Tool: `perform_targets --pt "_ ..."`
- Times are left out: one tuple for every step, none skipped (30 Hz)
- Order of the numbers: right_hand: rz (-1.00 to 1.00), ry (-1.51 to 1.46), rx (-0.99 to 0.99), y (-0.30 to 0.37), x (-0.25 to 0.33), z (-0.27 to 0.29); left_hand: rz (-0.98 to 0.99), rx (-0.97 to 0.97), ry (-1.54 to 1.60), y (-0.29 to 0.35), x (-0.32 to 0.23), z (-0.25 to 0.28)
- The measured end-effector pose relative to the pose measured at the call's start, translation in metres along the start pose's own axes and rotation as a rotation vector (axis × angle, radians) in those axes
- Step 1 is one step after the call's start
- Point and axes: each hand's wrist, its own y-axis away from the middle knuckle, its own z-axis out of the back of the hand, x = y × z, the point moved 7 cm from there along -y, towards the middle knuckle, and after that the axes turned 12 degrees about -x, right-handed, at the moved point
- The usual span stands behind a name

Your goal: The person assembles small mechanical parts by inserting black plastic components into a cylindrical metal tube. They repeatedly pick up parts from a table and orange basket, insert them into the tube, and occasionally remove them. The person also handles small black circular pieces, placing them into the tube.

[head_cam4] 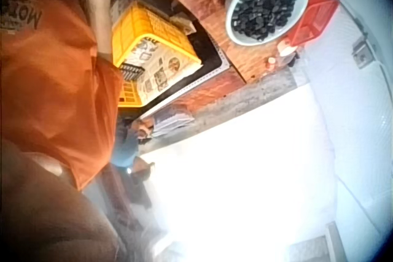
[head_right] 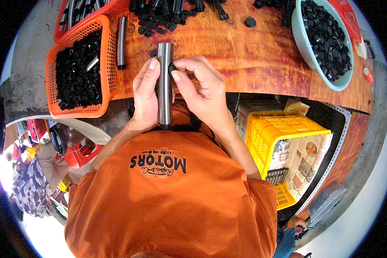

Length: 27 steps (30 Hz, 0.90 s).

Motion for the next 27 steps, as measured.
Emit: perform_targets --pt "-0.017 0.008 0.008 -0.001 0.000 -0.001 -0.021 -0.016 -0.042 0.001 -0.002 0.001" --pt "-0.035 0.016 0.017 -0.001 0.000 -0.001 -0.042 -0.032 -0.085 0.001 -0.003 0.001" --pt "-0.052 0.023 0.025 -0.001 0.000 -0.002 -0.077 -0.029 -0.093 0.001 -0.005 0.001" --pt "-0.082 0.032 0.029 0.000 -0.001 -0.002 -0.110 -0.028 -0.102 0.001 -0.006 -0.001" --pt "-0.113 0.041 0.034 0.001 -0.001 -0.002 -0.144 -0.027 -0.110 0.002 -0.007 -0.002" --pt "-0.143 0.050 0.040 0.001 -0.003 -0.002 -0.154 -0.031 -0.107 0.002 -0.007 -0.002" --pt "-0.154 0.028 0.022 0.002 -0.004 -0.001 -0.163 -0.032 -0.103 0.002 -0.007 -0.002" --pt "-0.165 0.007 0.006 0.004 -0.006 -0.001 -0.172 -0.033 -0.099 0.002 -0.008 -0.002" --pt "-0.175 -0.015 -0.011 0.005 -0.007 -0.002 -0.175 -0.028 -0.095 0.003 -0.009 -0.002" --pt "-0.188 -0.058 -0.035 0.006 -0.008 -0.003 -0.177 -0.023 -0.092 0.003 -0.011 -0.002" --pt "-0.200 -0.100 -0.059 0.007 -0.008 -0.004 -0.180 -0.018 -0.089 0.004 -0.011 -0.002" --pt "-0.212 -0.143 -0.083 0.008 -0.008 -0.004 -0.176 -0.022 -0.087 0.004 -0.011 -0.002" --pt "-0.233 -0.177 -0.100 0.010 -0.008 -0.005 -0.171 -0.026 -0.085 0.003 -0.011 -0.001" --pt "-0.254 -0.212 -0.117 0.011 -0.008 -0.005 -0.167 -0.030 -0.083 0.003 -0.010 -0.001" --pt "-0.275 -0.246 -0.134 0.012 -0.008 -0.005 -0.171 -0.035 -0.081 0.004 -0.011 -0.002" --pt "-0.262 -0.225 -0.131 0.013 -0.007 -0.005 -0.176 -0.042 -0.080 0.004 -0.011 -0.003" --pt "-0.248 -0.204 -0.128 0.014 -0.007 -0.005 -0.180 -0.048 -0.079 0.005 -0.011 -0.004" --pt "-0.235 -0.183 -0.125 0.014 -0.006 -0.005 -0.177 -0.049 -0.069 0.004 -0.011 -0.003" --pt "-0.156 -0.125 -0.122 0.014 -0.004 -0.004 -0.173 -0.047 -0.059 0.004 -0.009 -0.003" --pt "-0.077 -0.067 -0.119 0.013 -0.003 -0.003 -0.168 -0.045 -0.050 0.003 -0.008 -0.002" --pt "0.002 -0.009 -0.115 0.013 -0.001 -0.003 -0.166 -0.040 -0.049 0.003 -0.007 -0.002" --pt "0.064 0.032 -0.120 0.013 0.003 -0.002 -0.163 -0.035 -0.049 0.001 -0.006 -0.002" --pt "0.126 0.073 -0.124 0.013 0.007 -0.003 -0.160 -0.029 -0.049 0.001 -0.005 -0.002" --pt "0.188 0.115 -0.128 0.013 0.012 -0.003 -0.161 -0.057 -0.039 0.001 -0.006 -0.003" --pt "0.173 0.136 -0.131 0.014 0.013 -0.003 -0.160 -0.083 -0.030 0.001 -0.007 -0.007" --pt "0.159 0.157 -0.135 0.017 0.014 -0.004 -0.160 -0.108 -0.021 0.002 -0.007 -0.009" --pt "0.145 0.179 -0.139 0.018 0.015 -0.003 -0.153 -0.102 -0.013 0.002 -0.006 -0.010"
